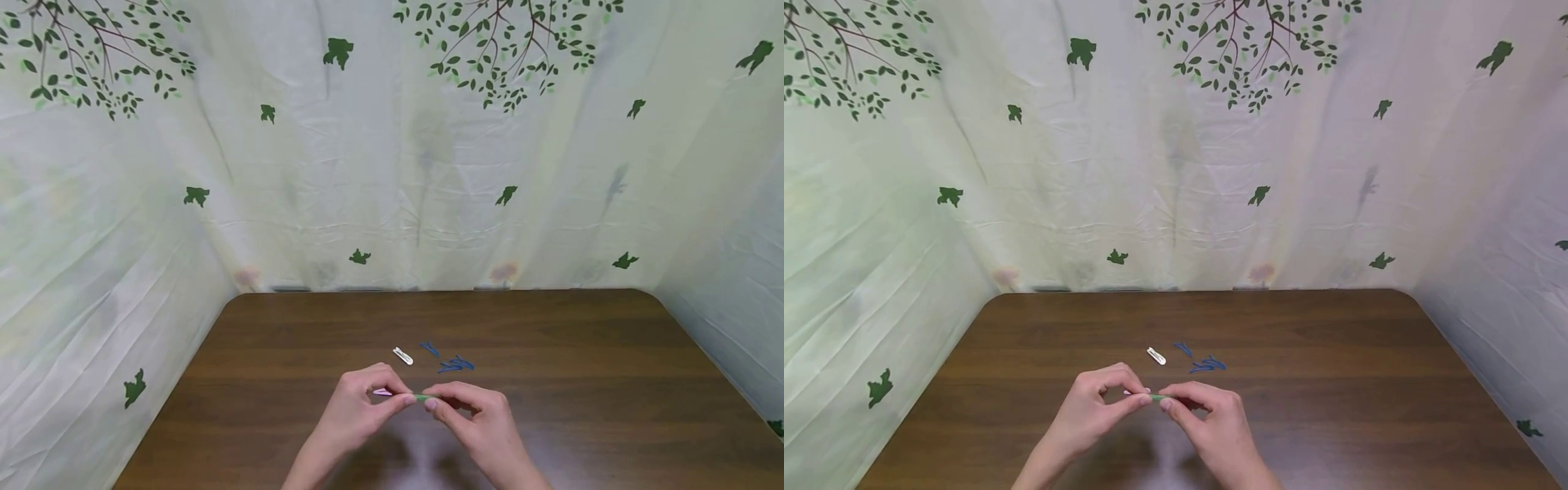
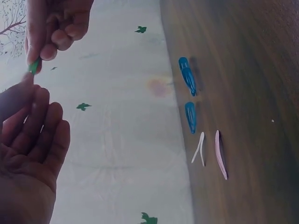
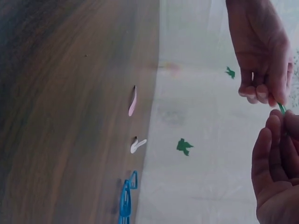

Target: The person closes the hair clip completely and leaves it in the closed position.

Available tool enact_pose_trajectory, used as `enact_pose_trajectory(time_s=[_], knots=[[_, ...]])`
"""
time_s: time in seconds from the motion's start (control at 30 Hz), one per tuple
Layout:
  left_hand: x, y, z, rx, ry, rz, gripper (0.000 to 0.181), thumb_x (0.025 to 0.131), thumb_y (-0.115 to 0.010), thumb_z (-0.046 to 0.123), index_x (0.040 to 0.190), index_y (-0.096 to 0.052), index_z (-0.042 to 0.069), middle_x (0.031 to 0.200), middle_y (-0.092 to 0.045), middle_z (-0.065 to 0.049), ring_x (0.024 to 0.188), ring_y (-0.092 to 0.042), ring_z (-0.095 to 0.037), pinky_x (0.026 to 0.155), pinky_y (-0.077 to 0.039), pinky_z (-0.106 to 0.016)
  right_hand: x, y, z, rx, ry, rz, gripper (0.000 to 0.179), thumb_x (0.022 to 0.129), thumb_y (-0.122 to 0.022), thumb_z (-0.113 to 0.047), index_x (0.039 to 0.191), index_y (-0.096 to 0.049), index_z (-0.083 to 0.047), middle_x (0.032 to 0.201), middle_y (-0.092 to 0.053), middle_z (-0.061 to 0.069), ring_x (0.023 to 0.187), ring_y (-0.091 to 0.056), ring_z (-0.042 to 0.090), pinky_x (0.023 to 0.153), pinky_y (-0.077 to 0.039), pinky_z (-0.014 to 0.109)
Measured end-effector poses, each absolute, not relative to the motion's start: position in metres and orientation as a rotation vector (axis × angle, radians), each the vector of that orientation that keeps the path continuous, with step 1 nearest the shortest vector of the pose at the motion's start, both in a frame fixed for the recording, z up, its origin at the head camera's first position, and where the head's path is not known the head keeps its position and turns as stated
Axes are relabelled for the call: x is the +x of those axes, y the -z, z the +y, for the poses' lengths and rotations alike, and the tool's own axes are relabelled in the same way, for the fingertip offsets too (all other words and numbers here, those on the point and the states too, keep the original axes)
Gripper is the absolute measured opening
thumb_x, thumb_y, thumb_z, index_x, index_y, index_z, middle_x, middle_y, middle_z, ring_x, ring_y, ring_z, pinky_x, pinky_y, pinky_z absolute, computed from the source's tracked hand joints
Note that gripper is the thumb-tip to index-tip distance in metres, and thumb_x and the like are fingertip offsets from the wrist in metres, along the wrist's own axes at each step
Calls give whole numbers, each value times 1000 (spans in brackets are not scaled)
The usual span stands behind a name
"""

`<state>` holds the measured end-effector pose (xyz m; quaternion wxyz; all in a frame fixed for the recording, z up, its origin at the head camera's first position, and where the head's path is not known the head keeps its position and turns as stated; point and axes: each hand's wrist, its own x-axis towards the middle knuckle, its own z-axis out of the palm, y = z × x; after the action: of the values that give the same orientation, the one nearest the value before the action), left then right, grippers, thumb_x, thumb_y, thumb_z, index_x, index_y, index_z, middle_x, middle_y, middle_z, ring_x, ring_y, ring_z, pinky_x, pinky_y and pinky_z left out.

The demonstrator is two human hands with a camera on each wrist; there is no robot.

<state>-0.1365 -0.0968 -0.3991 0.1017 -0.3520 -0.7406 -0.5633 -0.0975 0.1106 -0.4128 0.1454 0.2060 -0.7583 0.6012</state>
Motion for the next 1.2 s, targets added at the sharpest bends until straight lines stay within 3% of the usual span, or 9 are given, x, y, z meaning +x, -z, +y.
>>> enact_pose_trajectory(time_s=[0.23, 0.4, 0.57, 0.9, 1.2], knots=[[-136, 400, -95, -1115, 1391, -2147, 18, 79, -81, 1, 79, -70, 16, 78, -65, 9, 75, -62, -6, 70, -54, -21, -96, 416, 103, 540, -1582, -2127, 14, 86, -76, -12, 98, -77, -19, 81, -71, -12, 67, -66, 9, 63, -54, 24], [-134, 395, -93, -1094, 1376, -2184, 17, 82, -79, 5, 79, -69, 17, 78, -65, 11, 77, -63, -5, 72, -54, -21, -98, 416, 102, 531, -1560, -2085, 15, 84, -77, -9, 98, -77, -16, 79, -71, -12, 64, -67, 11, 60, -54, 23], [-134, 393, -95, -1056, 1458, -2234, 10, 83, -79, 10, 82, -72, 18, 81, -66, 10, 78, -64, -6, 73, -56, -26, -99, 415, 103, 553, -1699, -2067, 16, 85, -75, -6, 100, -77, -13, 88, -73, -6, 70, -70, 15, 64, -57, 28], [-135, 396, -96, -1034, 1451, -2205, 17, 79, -81, 1, 81, -73, 15, 78, -67, 9, 76, -64, -7, 68, -56, -25, -100, 412, 108, 544, -1953, -2094, 15, 93, -67, -10, 106, -75, -11, 88, -69, 8, 79, -64, 19, 72, -55, 29], [-134, 395, -97, -1032, 1462, -2303, 4, 85, -77, 13, 86, -74, 15, 82, -66, 13, 77, -62, -5, 74, -56, -28, -103, 413, 114, 585, -1926, -2164, 15, 93, -68, -14, 106, -76, -17, 99, -72, 5, 90, -66, 20, 77, -55, 31]])
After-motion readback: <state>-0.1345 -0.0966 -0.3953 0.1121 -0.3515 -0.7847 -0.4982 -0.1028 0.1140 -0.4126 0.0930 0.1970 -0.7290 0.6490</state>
